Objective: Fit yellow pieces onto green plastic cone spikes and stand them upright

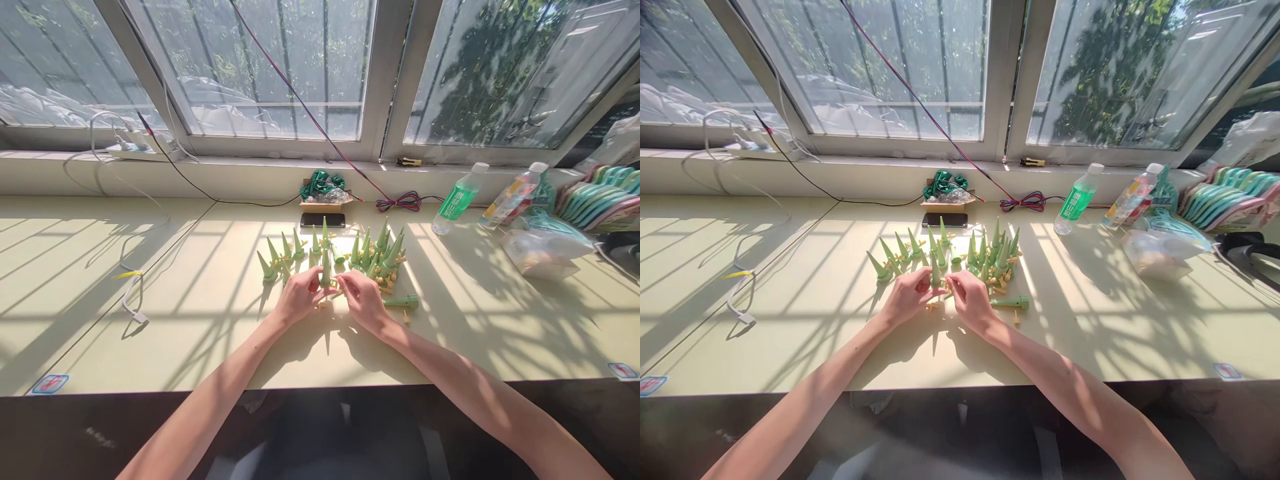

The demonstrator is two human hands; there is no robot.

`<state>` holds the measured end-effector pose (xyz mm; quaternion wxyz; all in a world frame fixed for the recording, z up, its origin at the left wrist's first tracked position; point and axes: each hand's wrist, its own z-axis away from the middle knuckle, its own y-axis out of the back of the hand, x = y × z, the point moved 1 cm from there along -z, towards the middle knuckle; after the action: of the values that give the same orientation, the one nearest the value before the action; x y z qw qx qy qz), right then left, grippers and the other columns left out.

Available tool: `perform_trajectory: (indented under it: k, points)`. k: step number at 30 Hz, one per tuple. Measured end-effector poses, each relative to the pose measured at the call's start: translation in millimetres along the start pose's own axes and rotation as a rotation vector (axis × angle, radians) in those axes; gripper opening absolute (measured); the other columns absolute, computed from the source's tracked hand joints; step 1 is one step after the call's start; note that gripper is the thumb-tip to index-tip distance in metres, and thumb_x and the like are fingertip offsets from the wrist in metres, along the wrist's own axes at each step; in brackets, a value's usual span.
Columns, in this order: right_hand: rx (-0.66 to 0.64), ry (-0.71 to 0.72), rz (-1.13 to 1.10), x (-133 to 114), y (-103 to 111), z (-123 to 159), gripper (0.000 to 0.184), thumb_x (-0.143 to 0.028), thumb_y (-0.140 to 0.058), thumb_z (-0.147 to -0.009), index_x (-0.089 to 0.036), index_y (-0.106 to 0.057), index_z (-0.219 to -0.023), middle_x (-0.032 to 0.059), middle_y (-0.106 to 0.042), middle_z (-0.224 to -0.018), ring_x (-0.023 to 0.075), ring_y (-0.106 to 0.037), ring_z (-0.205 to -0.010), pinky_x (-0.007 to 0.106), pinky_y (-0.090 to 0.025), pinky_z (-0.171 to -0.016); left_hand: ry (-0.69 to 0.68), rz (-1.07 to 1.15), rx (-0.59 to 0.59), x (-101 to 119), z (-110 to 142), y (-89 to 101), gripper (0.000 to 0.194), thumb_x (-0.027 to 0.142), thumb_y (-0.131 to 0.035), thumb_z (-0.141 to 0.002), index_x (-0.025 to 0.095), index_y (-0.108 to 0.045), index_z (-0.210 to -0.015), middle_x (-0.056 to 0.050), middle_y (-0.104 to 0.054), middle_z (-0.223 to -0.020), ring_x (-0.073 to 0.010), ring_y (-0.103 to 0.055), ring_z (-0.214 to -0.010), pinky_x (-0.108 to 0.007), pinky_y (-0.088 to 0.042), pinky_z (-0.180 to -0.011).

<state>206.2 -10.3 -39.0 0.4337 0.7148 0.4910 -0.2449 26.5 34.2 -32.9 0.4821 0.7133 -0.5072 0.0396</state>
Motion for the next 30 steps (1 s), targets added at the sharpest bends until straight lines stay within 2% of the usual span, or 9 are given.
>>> perform_trajectory:
  k: [5,8,12,20,30]
  points:
    - [-0.025,0.019,0.011,-1.8,0.3,0.1,0.025,-0.026,-0.047,-0.103,-0.016,-0.07,-0.105,0.0042,-0.059,-0.083,0.0142,-0.049,-0.062,0.028,-0.042,-0.06,0.0,0.058,0.022,0.6,-1.0,2.1,0.026,0.038,-0.071,-0.087,0.017,-0.058,-0.079,0.008,-0.043,-0.054,-0.0083,-0.037,-0.05,-0.02,-0.032,-0.051]
    - [-0.051,0.028,-0.012,-1.9,-0.2,0.6,0.027,-0.022,-0.045,-0.102,-0.015,-0.068,-0.113,0.0062,-0.06,-0.089,0.0144,-0.051,-0.063,0.028,-0.043,-0.059,0.016,0.065,0.035,-0.2,-0.7,2.6,0.025,0.037,-0.072,-0.086,0.016,-0.06,-0.08,0.008,-0.043,-0.054,-0.0081,-0.037,-0.049,-0.02,-0.032,-0.05]
    - [-0.051,0.045,-0.017,-0.1,-0.7,0.1,0.027,-0.021,-0.044,-0.102,-0.017,-0.067,-0.114,0.0076,-0.061,-0.092,0.0159,-0.054,-0.067,0.028,-0.044,-0.061,0.018,0.042,0.05,0.2,0.1,2.3,0.025,0.037,-0.072,-0.086,0.016,-0.06,-0.079,0.008,-0.042,-0.053,-0.008,-0.036,-0.049,-0.021,-0.032,-0.05]
    - [-0.008,0.043,-0.019,3.9,1.7,-1.8,0.023,-0.022,-0.046,-0.1,-0.017,-0.068,-0.101,0.0061,-0.065,-0.085,0.0169,-0.056,-0.069,0.028,-0.043,-0.062,-0.031,0.008,0.091,1.9,1.6,-2.6,0.019,0.032,-0.067,-0.089,0.017,-0.06,-0.081,0.009,-0.04,-0.053,-0.0081,-0.034,-0.048,-0.021,-0.031,-0.05]
    - [-0.037,0.032,0.029,4.3,1.4,-0.6,0.03,-0.032,-0.045,-0.103,-0.017,-0.064,-0.085,0.0018,-0.057,-0.072,0.0142,-0.046,-0.061,0.028,-0.036,-0.059,-0.04,0.028,0.151,-0.2,2.1,-4.6,0.017,0.032,-0.066,-0.089,0.017,-0.062,-0.081,0.009,-0.038,-0.052,-0.0081,-0.033,-0.047,-0.021,-0.03,-0.048]
